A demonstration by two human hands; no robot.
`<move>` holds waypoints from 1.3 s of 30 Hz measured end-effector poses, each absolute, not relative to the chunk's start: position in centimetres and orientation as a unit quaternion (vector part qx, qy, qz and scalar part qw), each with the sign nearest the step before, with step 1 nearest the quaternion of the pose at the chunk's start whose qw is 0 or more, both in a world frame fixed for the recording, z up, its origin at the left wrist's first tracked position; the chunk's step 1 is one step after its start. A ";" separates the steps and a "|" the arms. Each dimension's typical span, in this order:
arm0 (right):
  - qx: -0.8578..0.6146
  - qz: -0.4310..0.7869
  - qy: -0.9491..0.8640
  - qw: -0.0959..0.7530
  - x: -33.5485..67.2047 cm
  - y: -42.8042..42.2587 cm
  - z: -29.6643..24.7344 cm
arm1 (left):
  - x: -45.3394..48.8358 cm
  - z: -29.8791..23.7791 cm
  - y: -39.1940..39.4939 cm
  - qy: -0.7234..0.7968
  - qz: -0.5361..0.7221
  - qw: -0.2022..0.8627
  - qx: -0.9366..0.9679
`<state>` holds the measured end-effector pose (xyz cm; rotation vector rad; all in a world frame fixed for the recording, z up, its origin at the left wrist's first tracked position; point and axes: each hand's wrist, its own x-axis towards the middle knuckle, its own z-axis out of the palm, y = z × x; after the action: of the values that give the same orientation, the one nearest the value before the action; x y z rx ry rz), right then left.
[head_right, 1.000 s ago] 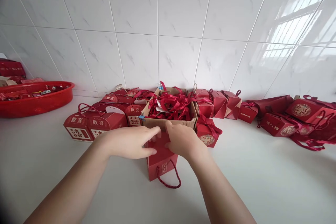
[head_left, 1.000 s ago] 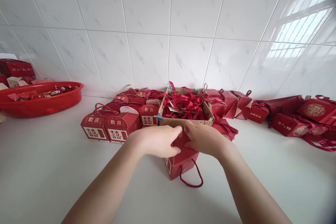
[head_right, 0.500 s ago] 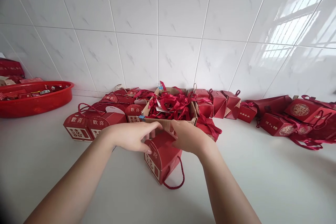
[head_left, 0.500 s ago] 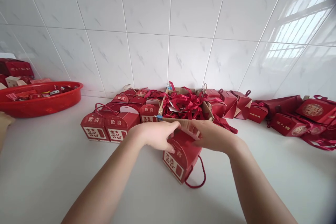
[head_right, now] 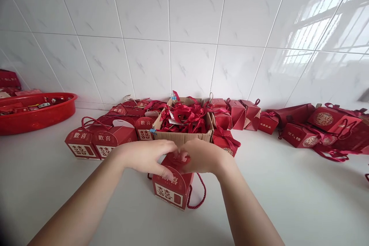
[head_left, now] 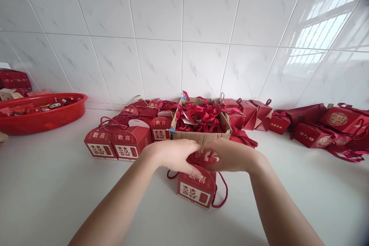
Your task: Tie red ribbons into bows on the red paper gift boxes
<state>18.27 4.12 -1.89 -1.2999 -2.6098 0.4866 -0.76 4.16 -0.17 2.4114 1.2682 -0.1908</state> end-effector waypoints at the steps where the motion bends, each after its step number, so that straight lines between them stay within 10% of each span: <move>1: -0.429 0.192 -0.878 0.096 18.6 4.3 -1.7 | -0.6 -0.3 4.2 0.456 -0.066 0.197 0.865; 7: -0.572 0.009 -0.773 0.273 18.7 7.1 -2.3 | 0.5 -1.5 4.7 0.470 -0.109 0.195 0.854; 28: -0.625 0.021 -0.739 0.250 17.5 9.5 -5.3 | 2.4 -1.2 2.7 0.592 -0.114 0.098 0.792; 34: -0.597 0.035 -0.693 0.403 20.3 8.3 -2.7 | 3.0 -2.0 3.2 0.584 -0.090 0.085 0.803; 39: -0.398 -0.057 -0.584 0.705 22.7 5.0 -0.2 | 3.0 -2.1 3.3 0.574 -0.085 0.085 0.810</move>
<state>22.71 4.96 -0.24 -0.8846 -1.2992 -0.1277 3.01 3.34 -2.11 2.4156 1.7121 -0.2538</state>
